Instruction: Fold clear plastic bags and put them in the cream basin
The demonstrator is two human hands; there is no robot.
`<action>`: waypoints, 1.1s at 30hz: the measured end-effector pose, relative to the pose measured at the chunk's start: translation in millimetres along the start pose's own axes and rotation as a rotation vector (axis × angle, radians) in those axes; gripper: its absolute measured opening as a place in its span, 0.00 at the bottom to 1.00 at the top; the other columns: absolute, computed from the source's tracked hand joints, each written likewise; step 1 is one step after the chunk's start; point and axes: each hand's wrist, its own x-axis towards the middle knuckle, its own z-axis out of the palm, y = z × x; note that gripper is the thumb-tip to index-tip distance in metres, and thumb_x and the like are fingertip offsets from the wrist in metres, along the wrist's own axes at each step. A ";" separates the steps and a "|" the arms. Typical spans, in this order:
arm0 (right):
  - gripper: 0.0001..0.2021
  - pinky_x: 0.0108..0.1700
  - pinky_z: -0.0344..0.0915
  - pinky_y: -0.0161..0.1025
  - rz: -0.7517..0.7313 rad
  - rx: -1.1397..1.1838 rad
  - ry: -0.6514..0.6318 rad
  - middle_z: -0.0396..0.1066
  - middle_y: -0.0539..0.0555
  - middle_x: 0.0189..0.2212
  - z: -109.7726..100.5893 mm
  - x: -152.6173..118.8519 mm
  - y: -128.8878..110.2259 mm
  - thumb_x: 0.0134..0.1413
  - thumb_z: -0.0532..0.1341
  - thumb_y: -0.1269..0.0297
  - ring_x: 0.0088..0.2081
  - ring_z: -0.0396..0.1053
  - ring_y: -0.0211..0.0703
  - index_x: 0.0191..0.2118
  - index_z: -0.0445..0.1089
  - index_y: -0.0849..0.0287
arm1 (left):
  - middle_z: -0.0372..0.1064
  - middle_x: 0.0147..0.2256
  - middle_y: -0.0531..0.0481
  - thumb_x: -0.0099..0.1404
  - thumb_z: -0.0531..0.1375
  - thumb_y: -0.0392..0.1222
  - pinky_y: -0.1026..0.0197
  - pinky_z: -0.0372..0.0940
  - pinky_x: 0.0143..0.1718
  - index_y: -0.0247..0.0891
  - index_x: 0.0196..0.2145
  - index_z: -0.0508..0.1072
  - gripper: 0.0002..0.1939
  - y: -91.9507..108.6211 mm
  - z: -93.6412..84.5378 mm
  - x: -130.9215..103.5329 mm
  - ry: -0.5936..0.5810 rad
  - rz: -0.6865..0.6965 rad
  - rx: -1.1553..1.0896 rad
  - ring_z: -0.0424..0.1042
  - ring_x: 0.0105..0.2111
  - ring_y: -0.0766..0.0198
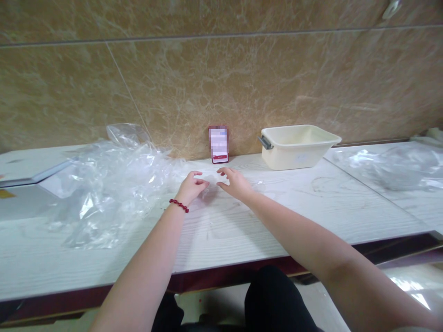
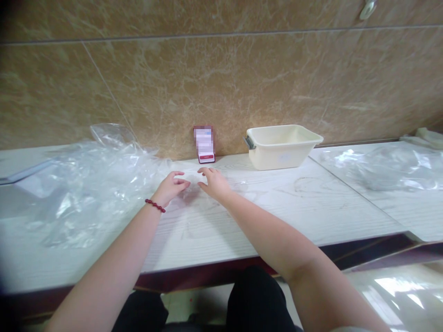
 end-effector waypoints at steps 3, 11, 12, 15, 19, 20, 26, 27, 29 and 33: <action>0.21 0.43 0.53 0.37 -0.085 -0.004 -0.011 0.62 0.54 0.40 -0.6 1.2 2.2 0.44 0.57 0.65 0.41 0.59 0.38 0.47 0.57 0.56 | 0.68 0.26 0.51 0.46 0.59 0.46 0.63 0.60 0.25 0.37 0.39 0.59 0.23 -0.1 1.8 -1.0 -0.043 0.054 0.048 0.67 0.24 0.66; 0.06 0.38 0.55 0.33 -0.133 -0.008 -0.087 0.66 0.52 0.30 0.9 5.9 10.9 0.48 0.54 0.67 0.33 0.62 0.34 0.31 0.67 0.59 | 0.65 0.35 0.46 0.44 0.60 0.39 0.60 0.61 0.37 0.36 0.39 0.58 0.23 -4.1 5.5 0.4 -0.162 0.163 0.028 0.66 0.36 0.64; 0.06 0.36 0.55 0.32 -0.118 -0.009 -0.097 0.66 0.51 0.29 1.3 6.1 12.0 0.48 0.54 0.67 0.31 0.62 0.33 0.31 0.67 0.59 | 0.64 0.37 0.46 0.43 0.60 0.38 0.59 0.61 0.39 0.36 0.39 0.58 0.23 -4.9 5.1 0.8 -0.180 0.192 0.041 0.65 0.38 0.64; 0.04 0.33 0.55 0.30 -0.093 -0.014 -0.105 0.65 0.51 0.29 0.8 6.1 14.4 0.47 0.55 0.68 0.28 0.62 0.32 0.30 0.66 0.59 | 0.62 0.40 0.45 0.43 0.60 0.37 0.58 0.61 0.39 0.35 0.38 0.60 0.22 -7.8 3.0 1.7 -0.238 0.236 0.094 0.64 0.39 0.63; 0.04 0.32 0.55 0.29 -0.072 -0.022 -0.110 0.65 0.50 0.28 -4.6 5.8 16.1 0.46 0.55 0.67 0.27 0.62 0.31 0.29 0.65 0.60 | 0.61 0.40 0.44 0.42 0.62 0.39 0.58 0.62 0.38 0.35 0.40 0.60 0.26 -10.3 -0.1 2.4 -0.271 0.216 0.144 0.65 0.38 0.63; 0.04 0.31 0.54 0.29 -0.079 -0.026 -0.121 0.65 0.51 0.28 -6.5 5.7 16.3 0.45 0.55 0.68 0.27 0.62 0.31 0.29 0.65 0.60 | 0.61 0.41 0.44 0.42 0.62 0.41 0.57 0.62 0.39 0.35 0.41 0.61 0.27 -10.5 -1.4 2.6 -0.276 0.215 0.155 0.64 0.39 0.62; 0.08 0.31 0.54 0.28 -0.169 -0.045 -0.281 0.68 0.50 0.26 -15.0 5.7 16.7 0.43 0.54 0.76 0.28 0.63 0.32 0.30 0.67 0.60 | 0.64 0.39 0.47 0.51 0.54 0.50 0.57 0.54 0.47 0.38 0.37 0.69 0.18 -12.0 -17.6 6.8 -0.273 0.356 0.500 0.61 0.43 0.60; 0.09 0.31 0.54 0.28 -0.184 -0.042 -0.300 0.68 0.50 0.27 -15.0 5.9 16.9 0.43 0.53 0.76 0.29 0.63 0.32 0.30 0.67 0.60 | 0.64 0.39 0.47 0.51 0.53 0.50 0.57 0.53 0.48 0.38 0.37 0.69 0.18 -13.0 -20.7 7.8 -0.278 0.379 0.561 0.60 0.44 0.60; 0.10 0.33 0.55 0.29 -0.215 -0.047 -0.339 0.69 0.51 0.29 -14.1 6.5 17.9 0.43 0.53 0.77 0.31 0.63 0.34 0.31 0.68 0.61 | 0.63 0.41 0.47 0.51 0.53 0.52 0.58 0.51 0.49 0.40 0.38 0.70 0.19 -15.5 -25.7 9.4 -0.280 0.388 0.637 0.59 0.45 0.60; 0.10 0.36 0.55 0.30 -0.238 -0.096 -0.388 0.69 0.52 0.29 -11.4 7.9 20.9 0.41 0.54 0.78 0.33 0.63 0.35 0.28 0.70 0.62 | 0.59 0.46 0.46 0.52 0.51 0.55 0.58 0.49 0.50 0.43 0.41 0.68 0.22 -17.2 -28.7 9.0 -0.311 0.365 0.709 0.54 0.50 0.58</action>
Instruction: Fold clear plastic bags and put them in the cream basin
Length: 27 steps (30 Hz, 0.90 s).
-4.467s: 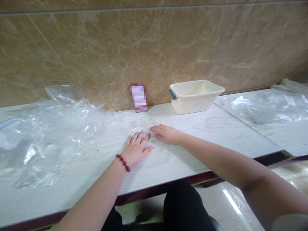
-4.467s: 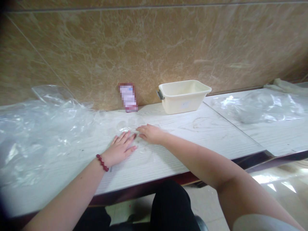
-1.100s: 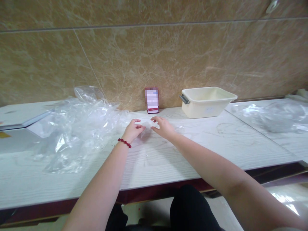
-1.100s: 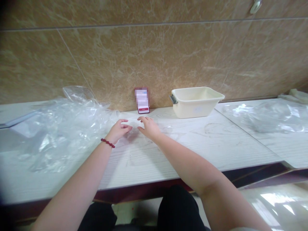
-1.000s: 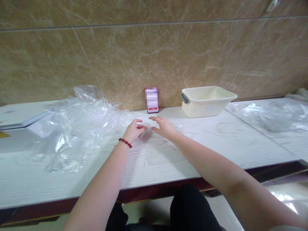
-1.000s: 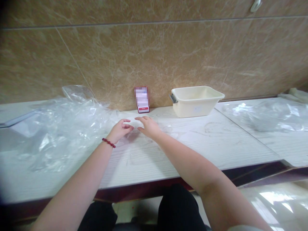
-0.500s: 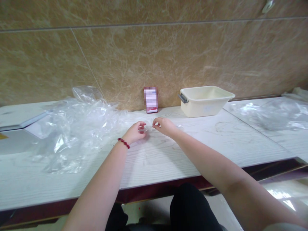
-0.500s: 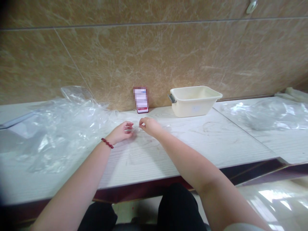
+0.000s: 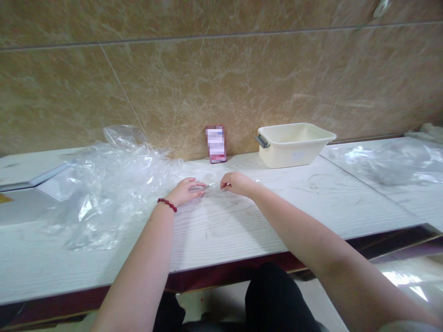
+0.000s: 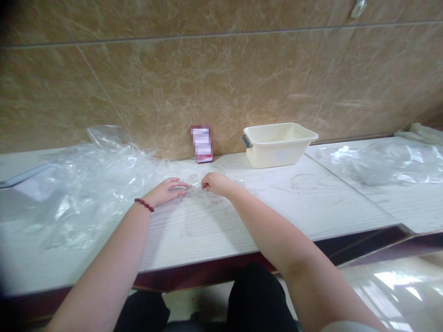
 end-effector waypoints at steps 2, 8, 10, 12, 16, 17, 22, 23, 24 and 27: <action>0.10 0.37 0.55 0.30 0.000 -0.011 -0.004 0.69 0.52 0.29 0.5 0.3 0.9 0.40 0.54 0.77 0.33 0.63 0.36 0.29 0.70 0.62 | 0.56 0.49 0.47 0.52 0.50 0.57 0.58 0.48 0.50 0.45 0.43 0.67 0.24 3.3 -0.7 -1.1 -0.046 -0.002 0.017 0.52 0.51 0.58; 0.10 0.38 0.56 0.31 -0.005 -0.025 -0.027 0.69 0.53 0.29 1.1 0.7 1.9 0.40 0.54 0.77 0.34 0.63 0.37 0.29 0.70 0.62 | 0.46 0.55 0.48 0.47 0.50 0.64 0.51 0.42 0.51 0.49 0.49 0.59 0.33 16.6 -3.9 -5.2 -0.174 -0.050 0.105 0.44 0.54 0.51; 0.10 0.37 0.56 0.31 -0.005 -0.035 -0.030 0.69 0.53 0.29 2.0 0.8 3.2 0.40 0.53 0.77 0.33 0.63 0.37 0.28 0.70 0.62 | 0.43 0.56 0.47 0.45 0.50 0.65 0.46 0.39 0.51 0.51 0.51 0.55 0.37 18.8 -3.1 -5.6 -0.198 -0.084 0.139 0.40 0.55 0.48; 0.10 0.37 0.56 0.31 -0.011 -0.036 -0.042 0.69 0.53 0.29 3.5 0.8 5.1 0.40 0.53 0.77 0.33 0.63 0.37 0.28 0.70 0.62 | 0.41 0.56 0.47 0.44 0.49 0.66 0.44 0.37 0.50 0.51 0.52 0.52 0.38 19.9 -1.2 -5.3 -0.203 -0.110 0.162 0.36 0.55 0.47; 0.10 0.38 0.56 0.31 -0.030 -0.023 -0.056 0.69 0.52 0.30 6.0 0.3 8.6 0.40 0.53 0.77 0.34 0.64 0.36 0.28 0.70 0.62 | 0.39 0.57 0.49 0.46 0.49 0.65 0.42 0.36 0.50 0.54 0.51 0.54 0.34 20.5 2.5 -4.0 -0.196 -0.105 0.168 0.34 0.55 0.47; 0.11 0.38 0.56 0.31 -0.029 -0.022 -0.054 0.69 0.52 0.30 6.3 0.2 9.1 0.40 0.53 0.77 0.34 0.64 0.36 0.28 0.70 0.61 | 0.38 0.57 0.50 0.46 0.49 0.64 0.42 0.35 0.50 0.54 0.50 0.55 0.33 20.7 3.0 -3.8 -0.190 -0.095 0.164 0.34 0.56 0.47; 0.11 0.38 0.56 0.31 -0.010 -0.019 -0.028 0.69 0.51 0.31 6.3 1.4 7.6 0.41 0.52 0.76 0.34 0.64 0.36 0.30 0.70 0.61 | 0.37 0.57 0.49 0.46 0.49 0.64 0.40 0.32 0.49 0.55 0.48 0.59 0.31 22.6 3.7 -3.0 -0.180 -0.121 0.148 0.31 0.55 0.44; 0.11 0.38 0.56 0.31 -0.003 -0.019 -0.022 0.69 0.52 0.31 6.1 1.8 6.8 0.42 0.52 0.76 0.34 0.64 0.37 0.31 0.70 0.61 | 0.38 0.57 0.49 0.45 0.49 0.65 0.40 0.32 0.49 0.54 0.48 0.59 0.32 22.9 3.6 -3.0 -0.180 -0.135 0.147 0.31 0.55 0.44; 0.11 0.38 0.56 0.32 0.005 -0.019 -0.018 0.69 0.52 0.31 5.9 2.1 6.1 0.42 0.52 0.76 0.34 0.64 0.37 0.31 0.70 0.61 | 0.38 0.57 0.48 0.45 0.50 0.65 0.39 0.32 0.49 0.54 0.49 0.58 0.33 23.0 3.4 -2.9 -0.181 -0.146 0.147 0.31 0.55 0.44; 0.12 0.38 0.57 0.31 0.023 -0.021 -0.023 0.69 0.52 0.31 4.5 2.4 4.5 0.41 0.52 0.77 0.35 0.64 0.37 0.30 0.70 0.62 | 0.37 0.57 0.48 0.44 0.50 0.65 0.39 0.31 0.49 0.54 0.49 0.57 0.34 22.0 3.1 -3.0 -0.191 -0.164 0.153 0.31 0.55 0.43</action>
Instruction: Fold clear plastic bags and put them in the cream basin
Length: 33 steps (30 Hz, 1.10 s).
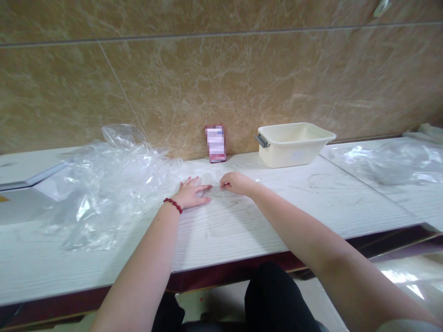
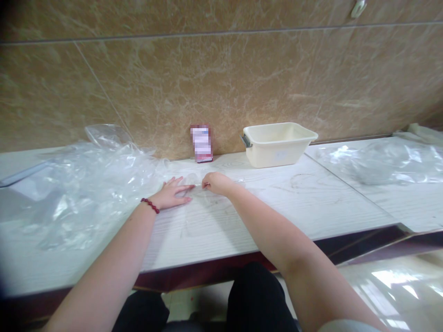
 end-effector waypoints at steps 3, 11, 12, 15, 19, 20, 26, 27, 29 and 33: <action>0.13 0.38 0.57 0.31 0.014 -0.018 -0.014 0.70 0.53 0.31 -1.5 -0.9 -0.2 0.40 0.51 0.78 0.34 0.64 0.37 0.31 0.70 0.62 | 0.37 0.57 0.49 0.45 0.50 0.65 0.39 0.31 0.48 0.54 0.50 0.56 0.34 -2.7 0.2 -0.2 -0.020 -0.011 0.005 0.30 0.55 0.43; 0.15 0.41 0.57 0.31 0.050 -0.009 -0.033 0.69 0.54 0.34 -3.1 -2.6 -1.0 0.40 0.50 0.78 0.37 0.64 0.37 0.34 0.70 0.63 | 0.36 0.58 0.49 0.44 0.48 0.67 0.39 0.28 0.48 0.55 0.50 0.54 0.35 -8.2 -0.9 -1.0 -0.041 -0.020 0.001 0.29 0.55 0.44; 0.15 0.41 0.57 0.31 0.057 -0.009 -0.037 0.69 0.54 0.34 -3.7 -2.7 -1.6 0.41 0.50 0.78 0.37 0.64 0.37 0.33 0.70 0.63 | 0.36 0.57 0.49 0.46 0.47 0.67 0.39 0.28 0.48 0.56 0.50 0.55 0.34 -8.0 -0.8 -0.8 -0.032 -0.025 -0.006 0.29 0.55 0.44; 0.14 0.41 0.57 0.31 0.063 -0.016 -0.045 0.70 0.54 0.33 -5.6 -2.9 -3.4 0.41 0.50 0.77 0.37 0.64 0.37 0.32 0.70 0.63 | 0.37 0.57 0.50 0.50 0.42 0.66 0.38 0.28 0.48 0.56 0.49 0.57 0.30 -6.9 -0.5 0.2 -0.005 -0.050 -0.024 0.30 0.55 0.45; 0.14 0.41 0.57 0.31 0.055 -0.025 -0.045 0.70 0.54 0.33 -5.6 -3.1 -2.7 0.41 0.50 0.77 0.37 0.64 0.37 0.32 0.71 0.63 | 0.36 0.58 0.50 0.48 0.44 0.66 0.38 0.29 0.48 0.56 0.50 0.56 0.31 -6.5 -0.2 0.5 0.002 -0.037 -0.023 0.30 0.55 0.44; 0.14 0.41 0.57 0.31 0.051 -0.026 -0.042 0.70 0.54 0.34 -5.0 -3.0 -1.9 0.41 0.50 0.77 0.37 0.64 0.37 0.32 0.71 0.63 | 0.35 0.58 0.50 0.48 0.45 0.66 0.38 0.30 0.48 0.56 0.50 0.55 0.32 -6.4 -0.1 0.6 0.004 -0.028 -0.023 0.29 0.55 0.44; 0.14 0.42 0.57 0.32 0.058 -0.038 -0.048 0.70 0.54 0.34 -1.8 -1.6 1.9 0.41 0.50 0.76 0.38 0.64 0.38 0.32 0.71 0.63 | 0.34 0.58 0.52 0.47 0.46 0.66 0.38 0.28 0.48 0.56 0.49 0.57 0.32 -5.7 1.7 1.4 -0.043 -0.029 -0.008 0.28 0.55 0.44; 0.14 0.42 0.57 0.32 0.064 -0.042 -0.053 0.70 0.54 0.34 -2.2 -1.5 1.5 0.41 0.50 0.76 0.38 0.65 0.38 0.32 0.71 0.63 | 0.34 0.58 0.52 0.47 0.46 0.66 0.38 0.28 0.48 0.56 0.49 0.57 0.32 -5.7 1.9 1.5 -0.048 -0.033 -0.004 0.28 0.55 0.44; 0.14 0.42 0.57 0.32 0.076 -0.048 -0.059 0.70 0.54 0.34 -3.4 -1.5 0.2 0.41 0.50 0.76 0.38 0.65 0.38 0.32 0.71 0.63 | 0.33 0.58 0.52 0.47 0.46 0.66 0.38 0.27 0.48 0.57 0.49 0.56 0.32 -5.8 2.2 1.4 -0.049 -0.030 0.001 0.28 0.55 0.44; 0.14 0.40 0.57 0.31 0.100 -0.076 -0.064 0.70 0.54 0.32 -6.3 -2.7 -1.5 0.41 0.50 0.77 0.37 0.65 0.39 0.31 0.71 0.62 | 0.34 0.58 0.51 0.47 0.46 0.66 0.38 0.28 0.48 0.57 0.49 0.56 0.32 -6.0 1.7 0.7 -0.051 -0.024 -0.003 0.28 0.55 0.44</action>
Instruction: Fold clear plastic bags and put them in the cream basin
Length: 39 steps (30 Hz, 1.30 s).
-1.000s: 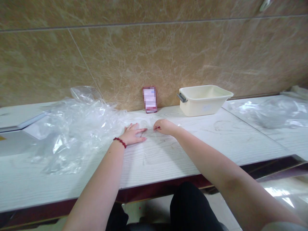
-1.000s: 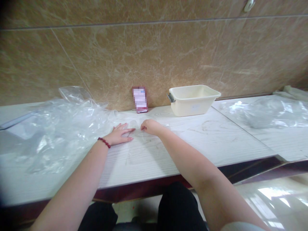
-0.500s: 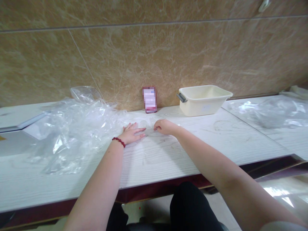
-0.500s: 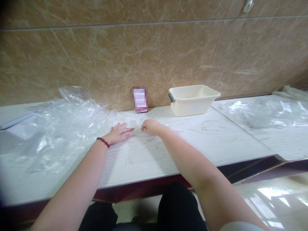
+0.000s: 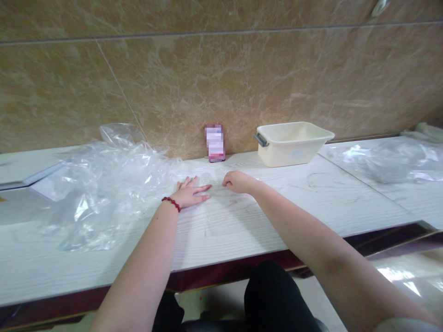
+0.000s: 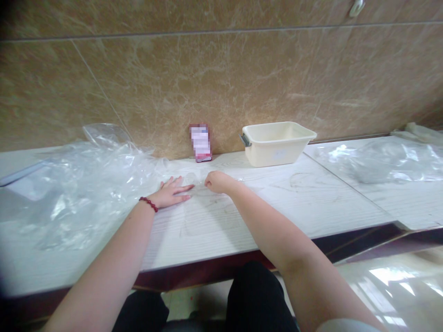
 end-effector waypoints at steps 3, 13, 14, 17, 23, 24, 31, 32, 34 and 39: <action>0.14 0.40 0.57 0.32 0.015 -0.026 0.018 0.70 0.55 0.33 -1.6 -1.6 0.0 0.42 0.50 0.76 0.37 0.65 0.39 0.33 0.71 0.62 | 0.35 0.58 0.51 0.46 0.46 0.67 0.39 0.28 0.48 0.56 0.49 0.56 0.33 0.2 -0.4 -0.5 0.000 -0.001 -0.001 0.28 0.55 0.44; 0.12 0.43 0.49 0.43 0.017 -0.038 0.070 0.64 0.52 0.40 7.0 -3.1 -9.3 0.46 0.54 0.57 0.44 0.54 0.46 0.37 0.69 0.48 | 0.34 0.58 0.52 0.46 0.46 0.67 0.38 0.27 0.48 0.57 0.49 0.55 0.32 -1.0 0.8 1.2 -0.005 -0.011 0.013 0.28 0.55 0.44; 0.11 0.43 0.49 0.44 0.049 -0.035 0.058 0.63 0.52 0.40 7.9 -2.9 -8.1 0.45 0.55 0.56 0.44 0.53 0.47 0.37 0.69 0.47 | 0.34 0.58 0.52 0.46 0.46 0.67 0.38 0.27 0.48 0.57 0.49 0.55 0.32 -1.2 1.0 1.2 -0.006 -0.013 0.014 0.28 0.55 0.44; 0.11 0.41 0.49 0.45 0.158 -0.017 0.034 0.62 0.52 0.41 8.6 -1.9 -1.6 0.43 0.56 0.53 0.44 0.52 0.49 0.35 0.69 0.44 | 0.32 0.58 0.52 0.46 0.45 0.67 0.39 0.26 0.48 0.58 0.49 0.55 0.33 -1.3 1.1 1.0 -0.010 -0.013 0.015 0.27 0.55 0.45; 0.14 0.40 0.50 0.45 0.254 0.017 0.019 0.62 0.51 0.40 8.3 -1.1 11.7 0.39 0.57 0.49 0.43 0.53 0.51 0.35 0.69 0.42 | 0.32 0.58 0.54 0.47 0.45 0.67 0.39 0.26 0.48 0.58 0.50 0.54 0.32 -1.3 0.8 0.0 -0.013 -0.022 0.026 0.27 0.55 0.45; 0.14 0.40 0.50 0.45 0.264 0.023 0.019 0.62 0.51 0.40 8.5 -1.1 13.0 0.38 0.57 0.49 0.43 0.53 0.52 0.35 0.69 0.42 | 0.32 0.58 0.54 0.47 0.44 0.67 0.39 0.26 0.48 0.58 0.50 0.53 0.32 -1.4 0.8 0.0 -0.013 -0.021 0.027 0.27 0.55 0.45; 0.16 0.41 0.51 0.41 0.270 0.003 -0.011 0.63 0.51 0.40 7.7 -1.0 17.6 0.38 0.57 0.49 0.43 0.54 0.49 0.37 0.69 0.45 | 0.33 0.58 0.54 0.51 0.38 0.66 0.40 0.28 0.49 0.58 0.50 0.52 0.30 -1.2 1.1 2.1 -0.008 -0.044 0.065 0.29 0.55 0.46; 0.16 0.41 0.51 0.41 0.268 -0.004 -0.011 0.63 0.51 0.40 6.9 -1.2 17.2 0.39 0.57 0.49 0.43 0.54 0.49 0.36 0.69 0.45 | 0.33 0.58 0.54 0.51 0.37 0.66 0.40 0.28 0.49 0.58 0.50 0.52 0.30 -0.9 1.0 2.2 -0.008 -0.047 0.075 0.29 0.55 0.46; 0.16 0.41 0.51 0.41 0.263 -0.015 0.003 0.62 0.52 0.40 5.1 -1.6 15.2 0.39 0.57 0.49 0.43 0.54 0.49 0.37 0.69 0.45 | 0.32 0.58 0.54 0.50 0.38 0.67 0.40 0.29 0.49 0.59 0.51 0.52 0.31 -0.3 0.5 2.0 -0.014 -0.042 0.092 0.29 0.55 0.45; 0.16 0.43 0.49 0.42 0.185 0.001 0.101 0.61 0.53 0.41 4.5 -1.8 3.0 0.46 0.52 0.51 0.44 0.53 0.46 0.41 0.67 0.47 | 0.33 0.58 0.53 0.49 0.39 0.68 0.39 0.29 0.49 0.59 0.51 0.51 0.32 0.6 -0.3 0.6 -0.019 -0.042 0.094 0.29 0.55 0.45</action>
